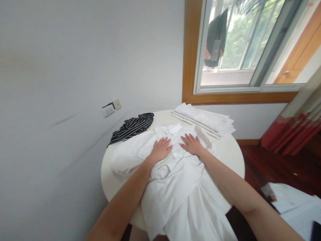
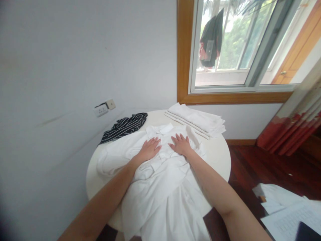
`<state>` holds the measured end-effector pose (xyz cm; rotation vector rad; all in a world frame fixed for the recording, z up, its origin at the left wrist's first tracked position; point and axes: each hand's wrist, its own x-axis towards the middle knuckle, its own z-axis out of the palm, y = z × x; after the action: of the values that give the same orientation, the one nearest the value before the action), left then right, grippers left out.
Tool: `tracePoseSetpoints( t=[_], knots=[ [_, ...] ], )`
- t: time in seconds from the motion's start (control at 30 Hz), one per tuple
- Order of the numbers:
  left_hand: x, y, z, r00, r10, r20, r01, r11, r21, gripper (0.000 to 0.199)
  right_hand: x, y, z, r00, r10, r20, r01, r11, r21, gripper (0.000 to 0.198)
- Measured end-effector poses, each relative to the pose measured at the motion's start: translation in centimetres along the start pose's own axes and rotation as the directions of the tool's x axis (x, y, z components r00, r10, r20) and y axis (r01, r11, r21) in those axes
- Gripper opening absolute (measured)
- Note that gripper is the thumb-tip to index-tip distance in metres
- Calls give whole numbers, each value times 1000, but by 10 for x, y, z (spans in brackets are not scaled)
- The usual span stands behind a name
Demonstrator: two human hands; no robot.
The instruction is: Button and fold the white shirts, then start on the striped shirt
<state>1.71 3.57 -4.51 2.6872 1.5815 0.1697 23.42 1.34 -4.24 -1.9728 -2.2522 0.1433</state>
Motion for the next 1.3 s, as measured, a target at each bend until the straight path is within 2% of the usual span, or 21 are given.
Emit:
tracePoseSetpoints(
  t=[0.13, 0.23, 0.47, 0.83, 1.3],
  knots=[
    [-1, 1, -2, 1000, 7, 24, -7, 1000, -10, 70, 5, 4, -3, 1000, -21, -22, 21, 1000, -17, 66],
    [-1, 1, -3, 999, 12, 48, -11, 1000, -18, 75, 13, 19, -3, 999, -22, -33, 21, 999, -40, 63],
    [-1, 1, -5, 997, 10, 78, -8, 1000, -27, 76, 27, 60, 7, 995, 82, -56, -83, 996, -20, 60],
    [-2, 2, -7, 997, 8, 81, -5, 999, -32, 73, 27, 62, 12, 992, 44, -118, -47, 999, -19, 58],
    [-1, 0, -5, 997, 9, 82, -6, 999, -38, 74, 26, 61, 11, 992, 41, -119, -46, 998, -44, 57]
  ],
)
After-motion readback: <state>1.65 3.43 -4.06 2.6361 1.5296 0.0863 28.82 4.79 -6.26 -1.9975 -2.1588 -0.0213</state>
